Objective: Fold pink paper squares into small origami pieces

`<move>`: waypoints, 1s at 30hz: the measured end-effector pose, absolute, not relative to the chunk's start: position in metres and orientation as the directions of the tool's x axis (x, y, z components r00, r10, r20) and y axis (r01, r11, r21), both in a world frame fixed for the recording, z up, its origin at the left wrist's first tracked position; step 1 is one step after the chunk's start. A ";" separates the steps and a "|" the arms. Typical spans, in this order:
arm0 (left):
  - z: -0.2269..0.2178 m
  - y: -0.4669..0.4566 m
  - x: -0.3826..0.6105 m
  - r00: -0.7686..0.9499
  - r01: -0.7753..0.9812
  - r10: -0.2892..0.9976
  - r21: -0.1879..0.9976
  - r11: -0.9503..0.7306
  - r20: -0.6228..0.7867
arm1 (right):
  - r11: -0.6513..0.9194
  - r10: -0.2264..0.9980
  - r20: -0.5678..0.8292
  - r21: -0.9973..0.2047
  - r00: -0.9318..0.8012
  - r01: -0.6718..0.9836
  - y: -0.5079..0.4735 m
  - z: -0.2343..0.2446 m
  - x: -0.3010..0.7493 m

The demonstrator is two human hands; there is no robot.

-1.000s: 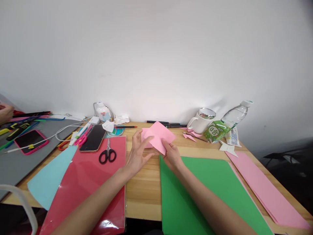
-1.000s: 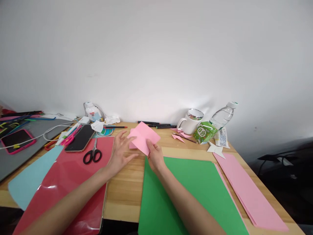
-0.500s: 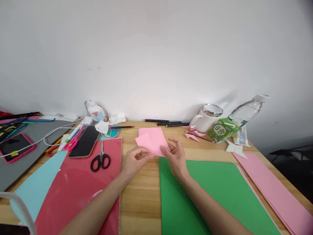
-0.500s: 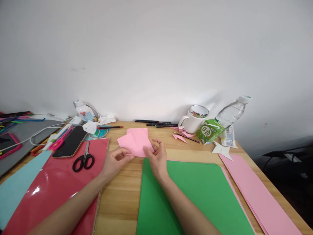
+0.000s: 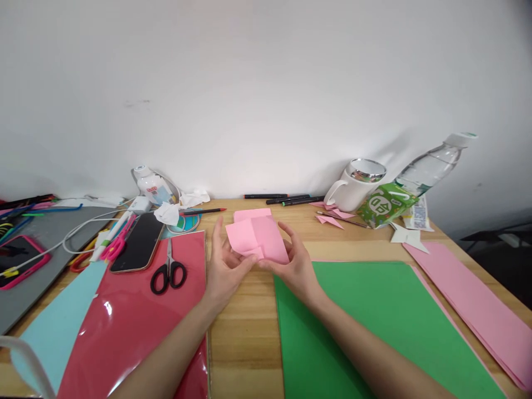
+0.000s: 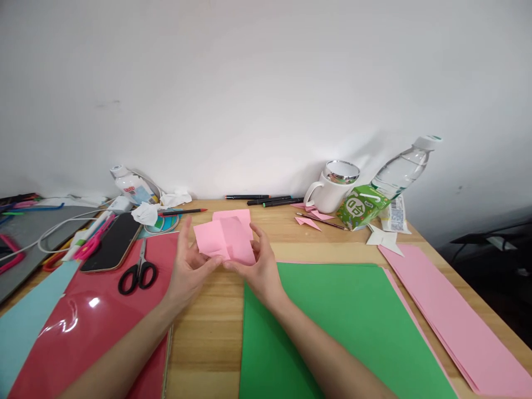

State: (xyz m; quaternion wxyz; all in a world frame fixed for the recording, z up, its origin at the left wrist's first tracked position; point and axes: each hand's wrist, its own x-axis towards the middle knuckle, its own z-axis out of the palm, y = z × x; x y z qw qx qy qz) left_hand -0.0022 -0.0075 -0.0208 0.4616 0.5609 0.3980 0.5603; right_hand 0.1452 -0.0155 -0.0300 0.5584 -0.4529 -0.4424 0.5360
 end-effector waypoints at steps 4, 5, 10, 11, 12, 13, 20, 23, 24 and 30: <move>-0.020 -0.009 0.001 0.080 -0.218 0.988 0.969 -0.115 0.135 | 0.063 0.995 0.052 -0.990 0.086 -0.126 -0.018 -0.028 0.141; -0.020 -0.009 0.001 0.087 -0.246 0.992 0.967 -0.066 0.090 | 0.086 0.992 0.074 -0.990 0.105 -0.114 -0.018 -0.028 0.141; -0.019 -0.008 -0.001 0.089 -0.309 0.996 0.950 0.036 -0.009 | 0.129 0.987 0.117 -0.986 0.114 -0.105 -0.018 -0.030 0.140; -0.018 -0.008 -0.001 0.089 -0.301 0.996 0.953 0.035 -0.009 | 0.126 0.988 0.115 -0.986 0.100 -0.106 -0.018 -0.030 0.141; -0.017 -0.008 -0.001 0.093 -0.287 0.996 0.957 0.036 -0.010 | 0.122 0.990 0.113 -0.987 0.085 -0.106 -0.017 -0.031 0.141; -0.017 -0.009 -0.002 0.099 -0.268 0.995 0.963 0.041 -0.014 | 0.116 0.992 0.110 -0.988 0.068 -0.103 -0.017 -0.031 0.142; -0.015 -0.010 -0.003 0.170 -0.255 0.985 0.964 0.071 -0.028 | -0.025 0.998 -0.018 -0.991 -0.055 -0.129 -0.015 -0.029 0.145; -0.015 -0.010 -0.003 0.184 -0.275 0.982 0.957 0.089 -0.038 | -0.073 0.993 -0.055 -0.980 -0.103 -0.186 -0.015 -0.026 0.146; -0.015 -0.010 -0.003 0.185 -0.277 0.982 0.956 0.098 -0.047 | -0.078 0.992 -0.057 -0.977 -0.110 -0.198 -0.015 -0.025 0.146; -0.018 -0.011 -0.003 0.151 -0.285 0.983 0.947 0.146 -0.106 | -0.067 0.992 -0.044 -0.978 -0.121 -0.199 -0.018 -0.026 0.144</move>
